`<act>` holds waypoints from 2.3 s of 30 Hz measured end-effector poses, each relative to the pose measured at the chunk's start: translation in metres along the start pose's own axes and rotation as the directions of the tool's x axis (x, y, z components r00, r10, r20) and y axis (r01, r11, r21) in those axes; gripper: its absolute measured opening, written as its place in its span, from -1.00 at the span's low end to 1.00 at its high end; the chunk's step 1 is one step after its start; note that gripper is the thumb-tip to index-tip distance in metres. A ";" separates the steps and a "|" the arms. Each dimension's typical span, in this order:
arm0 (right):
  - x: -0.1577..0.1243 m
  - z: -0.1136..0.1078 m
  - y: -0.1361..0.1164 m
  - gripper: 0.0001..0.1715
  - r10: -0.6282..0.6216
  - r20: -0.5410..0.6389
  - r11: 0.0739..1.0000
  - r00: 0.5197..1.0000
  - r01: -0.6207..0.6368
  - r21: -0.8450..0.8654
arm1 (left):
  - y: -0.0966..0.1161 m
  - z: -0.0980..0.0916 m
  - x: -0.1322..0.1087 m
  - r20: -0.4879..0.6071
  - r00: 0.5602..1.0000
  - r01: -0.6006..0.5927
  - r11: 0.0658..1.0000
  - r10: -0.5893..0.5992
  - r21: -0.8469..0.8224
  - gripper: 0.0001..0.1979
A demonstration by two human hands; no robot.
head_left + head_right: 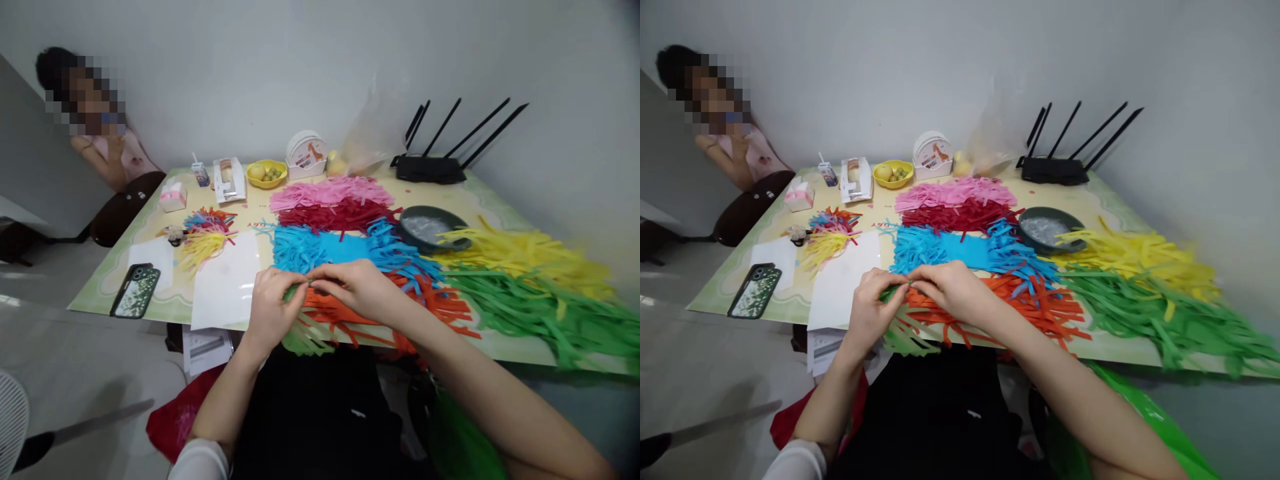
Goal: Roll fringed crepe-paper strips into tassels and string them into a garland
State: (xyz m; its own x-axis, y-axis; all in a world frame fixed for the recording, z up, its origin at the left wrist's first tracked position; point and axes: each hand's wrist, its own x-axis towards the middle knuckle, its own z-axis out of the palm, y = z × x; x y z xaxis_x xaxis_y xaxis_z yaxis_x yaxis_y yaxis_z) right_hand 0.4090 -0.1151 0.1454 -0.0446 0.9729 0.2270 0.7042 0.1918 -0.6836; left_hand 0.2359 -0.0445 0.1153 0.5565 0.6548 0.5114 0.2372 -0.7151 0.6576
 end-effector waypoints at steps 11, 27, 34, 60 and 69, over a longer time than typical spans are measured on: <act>-0.002 0.037 -0.001 -0.66 0.237 -0.153 0.782 0.959 -0.095 0.616 | -0.004 0.008 -0.014 0.010 0.943 0.295 0.822 -0.332 -0.488 -0.88; -0.008 0.047 -0.010 -0.66 0.241 -0.134 0.728 0.961 -0.088 0.680 | 0.005 0.008 -0.026 -0.168 0.957 0.169 0.924 -0.237 -0.342 -0.92; -0.010 0.049 -0.012 -0.68 0.244 -0.123 0.720 0.962 -0.095 0.688 | 0.003 0.006 -0.023 -0.094 0.929 0.268 0.825 -0.358 -0.498 -0.92; 0.019 0.044 -0.026 -0.84 -0.026 -0.354 0.986 0.935 0.082 0.144 | -0.031 -0.009 -0.030 0.231 0.826 0.476 0.419 -0.513 -0.773 -0.69; 0.002 0.075 -0.010 -0.80 0.074 -0.351 0.965 0.933 0.022 0.262 | -0.062 -0.049 -0.033 0.011 0.865 0.492 0.842 -0.502 -0.221 -0.71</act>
State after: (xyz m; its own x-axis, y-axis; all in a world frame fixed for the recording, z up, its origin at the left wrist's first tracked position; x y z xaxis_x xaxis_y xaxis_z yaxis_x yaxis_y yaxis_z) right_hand 0.3488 -0.1055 0.1002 0.2593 0.8767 0.4052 0.4932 0.2405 -0.8360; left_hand 0.1635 -0.0101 0.0846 0.3706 0.9227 0.1063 0.2976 -0.2263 0.9275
